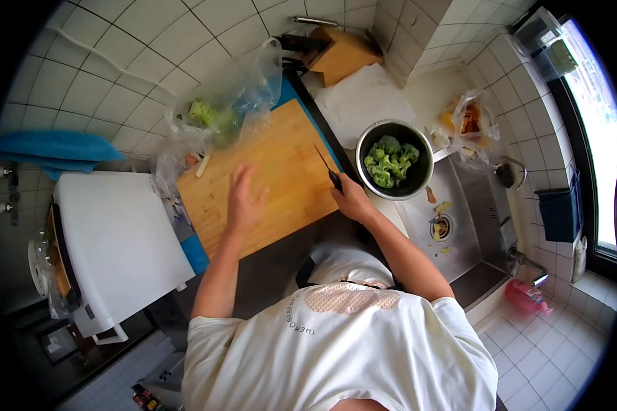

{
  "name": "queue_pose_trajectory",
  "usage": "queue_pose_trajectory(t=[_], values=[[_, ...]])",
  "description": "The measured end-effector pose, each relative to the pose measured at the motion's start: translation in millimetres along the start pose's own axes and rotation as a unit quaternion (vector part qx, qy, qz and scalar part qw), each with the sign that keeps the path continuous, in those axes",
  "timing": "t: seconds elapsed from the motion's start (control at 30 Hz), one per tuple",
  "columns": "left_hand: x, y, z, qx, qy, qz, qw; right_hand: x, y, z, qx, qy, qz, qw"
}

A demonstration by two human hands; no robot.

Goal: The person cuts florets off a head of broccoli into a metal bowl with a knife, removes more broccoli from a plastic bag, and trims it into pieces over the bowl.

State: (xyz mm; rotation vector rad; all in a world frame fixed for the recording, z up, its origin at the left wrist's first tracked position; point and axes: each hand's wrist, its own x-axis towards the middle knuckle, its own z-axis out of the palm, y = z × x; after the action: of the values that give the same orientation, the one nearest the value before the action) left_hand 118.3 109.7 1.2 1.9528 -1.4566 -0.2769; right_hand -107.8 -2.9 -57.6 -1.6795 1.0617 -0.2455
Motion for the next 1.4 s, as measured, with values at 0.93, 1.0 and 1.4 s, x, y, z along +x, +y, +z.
queue_pose_trajectory(t=[0.93,1.0,1.4], values=[[26.2,-21.0,40.6,-0.136,-0.128,-0.048,0.981,133.8,-38.8,89.3,-0.143,0.276,-0.155,0.938],[27.7,-12.3,39.8,-0.143,-0.137,-0.054,0.979,115.2,-38.7,79.0,-0.128,0.247,-0.161,0.947],[47.7,55.6,156.4,-0.199,-0.288,-0.088,0.933,-58.3,70.2,-75.2,0.000,0.432,-0.074,0.899]])
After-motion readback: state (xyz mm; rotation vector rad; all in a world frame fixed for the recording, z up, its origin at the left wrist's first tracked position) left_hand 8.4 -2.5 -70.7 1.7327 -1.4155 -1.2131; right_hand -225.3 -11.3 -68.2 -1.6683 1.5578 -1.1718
